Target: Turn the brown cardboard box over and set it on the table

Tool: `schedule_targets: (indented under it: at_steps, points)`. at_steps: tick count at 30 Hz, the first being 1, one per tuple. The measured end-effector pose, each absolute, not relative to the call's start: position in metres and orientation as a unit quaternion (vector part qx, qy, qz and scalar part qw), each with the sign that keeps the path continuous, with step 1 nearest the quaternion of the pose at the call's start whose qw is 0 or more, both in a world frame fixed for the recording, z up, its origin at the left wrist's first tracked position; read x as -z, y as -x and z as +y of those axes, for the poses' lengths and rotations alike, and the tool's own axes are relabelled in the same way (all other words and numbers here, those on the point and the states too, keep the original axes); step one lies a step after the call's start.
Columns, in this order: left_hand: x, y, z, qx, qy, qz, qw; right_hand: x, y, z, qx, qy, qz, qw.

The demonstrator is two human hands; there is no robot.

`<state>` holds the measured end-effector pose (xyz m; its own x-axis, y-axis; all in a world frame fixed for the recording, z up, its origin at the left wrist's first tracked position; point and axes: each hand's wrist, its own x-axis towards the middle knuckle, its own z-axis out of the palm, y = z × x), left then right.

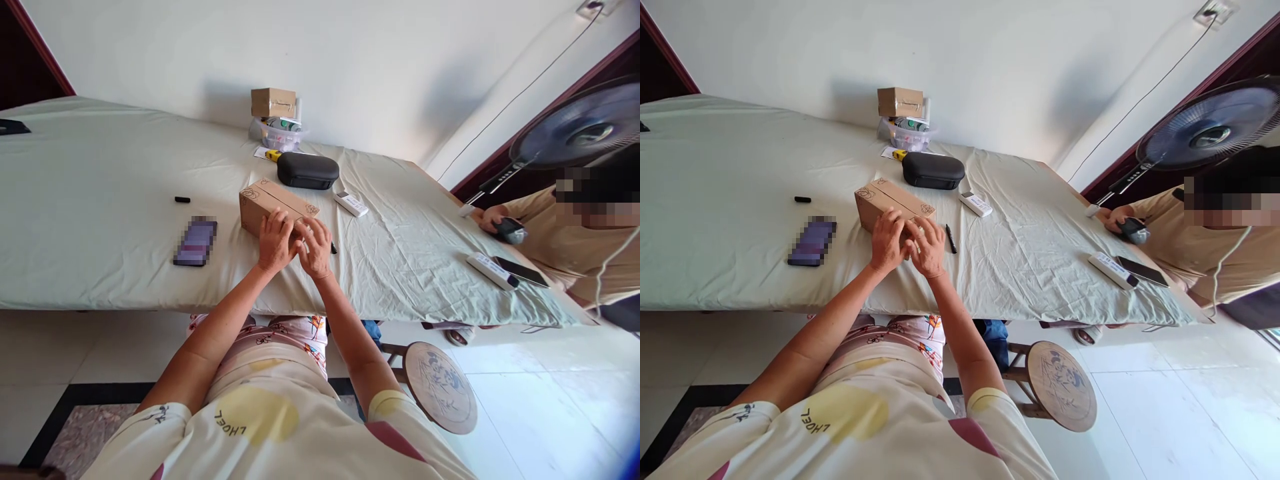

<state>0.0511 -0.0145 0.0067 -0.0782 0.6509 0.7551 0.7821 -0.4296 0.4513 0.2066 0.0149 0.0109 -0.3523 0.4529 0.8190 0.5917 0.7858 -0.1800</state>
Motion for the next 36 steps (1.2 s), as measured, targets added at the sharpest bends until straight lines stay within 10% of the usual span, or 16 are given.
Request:
schedule_targets:
  at_steps: [6,22,36]
  points:
    - [-0.008,-0.043,-0.010,0.509,0.682,-0.522,0.054,-0.015,-0.210,0.042,0.077,0.359,-0.846,0.387]
    - [0.022,-0.019,-0.009,0.611,0.585,-0.534,0.010,0.015,-0.203,0.054,-0.200,0.393,-0.736,0.513]
    - [0.041,0.006,0.000,0.679,0.458,-0.565,-0.099,0.026,-0.197,0.051,-0.157,0.342,-0.854,0.360]
